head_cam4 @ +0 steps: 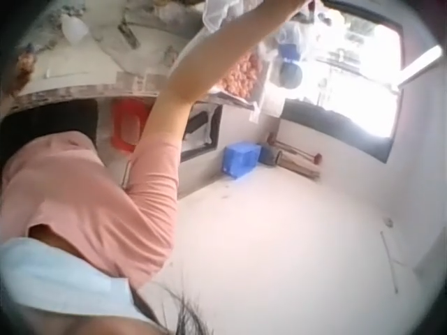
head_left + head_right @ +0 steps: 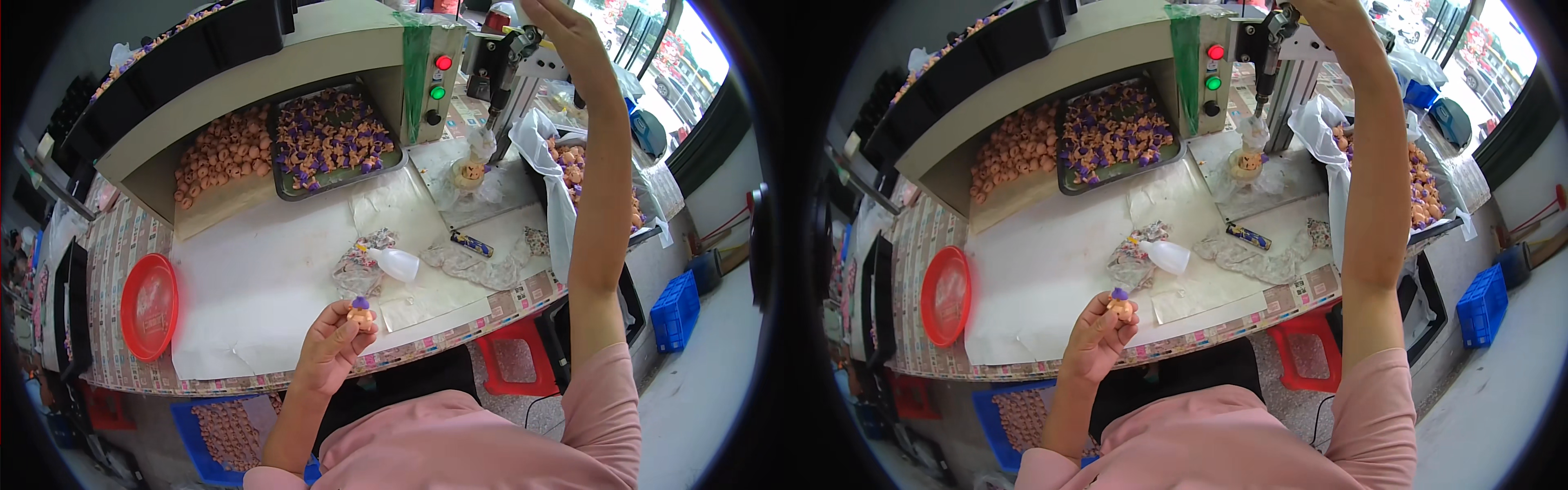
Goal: Assembling small toy components by inserting white parts into colored housings at a factory workstation.
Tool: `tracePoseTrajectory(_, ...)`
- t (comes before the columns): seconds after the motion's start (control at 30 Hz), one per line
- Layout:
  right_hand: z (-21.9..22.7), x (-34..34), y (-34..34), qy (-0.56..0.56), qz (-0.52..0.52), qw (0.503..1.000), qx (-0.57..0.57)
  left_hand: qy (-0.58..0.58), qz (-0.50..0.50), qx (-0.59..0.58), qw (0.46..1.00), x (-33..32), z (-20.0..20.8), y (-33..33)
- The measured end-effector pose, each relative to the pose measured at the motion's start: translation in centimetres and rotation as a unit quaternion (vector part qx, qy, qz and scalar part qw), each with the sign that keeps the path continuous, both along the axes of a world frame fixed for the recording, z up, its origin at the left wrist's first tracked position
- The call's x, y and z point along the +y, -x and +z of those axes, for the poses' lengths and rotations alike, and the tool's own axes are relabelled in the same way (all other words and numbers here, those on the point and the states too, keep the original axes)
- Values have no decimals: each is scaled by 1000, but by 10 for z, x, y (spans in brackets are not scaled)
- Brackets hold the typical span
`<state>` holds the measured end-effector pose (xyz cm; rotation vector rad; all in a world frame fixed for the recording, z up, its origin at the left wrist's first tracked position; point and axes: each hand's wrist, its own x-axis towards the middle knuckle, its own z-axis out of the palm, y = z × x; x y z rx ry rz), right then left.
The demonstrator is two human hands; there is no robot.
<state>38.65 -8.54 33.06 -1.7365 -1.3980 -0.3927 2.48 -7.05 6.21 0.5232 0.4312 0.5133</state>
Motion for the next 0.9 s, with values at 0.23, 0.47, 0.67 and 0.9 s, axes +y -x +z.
tracePoseTrajectory(0.23,-102,-21,-10,-173,-79,973,-127,-12,60,27,998,14,-14,38)
tracePoseTrajectory(0.47,-236,-42,-20,144,-69,986,-38,-14,66,26,997,14,-4,31)
tracePoseTrajectory(0.67,-257,-29,-22,34,8,997,63,-12,30,-1,999,3,4,11)
tracePoseTrajectory(0.9,-227,-84,6,25,9,959,283,-21,4,13,1000,3,9,-15)
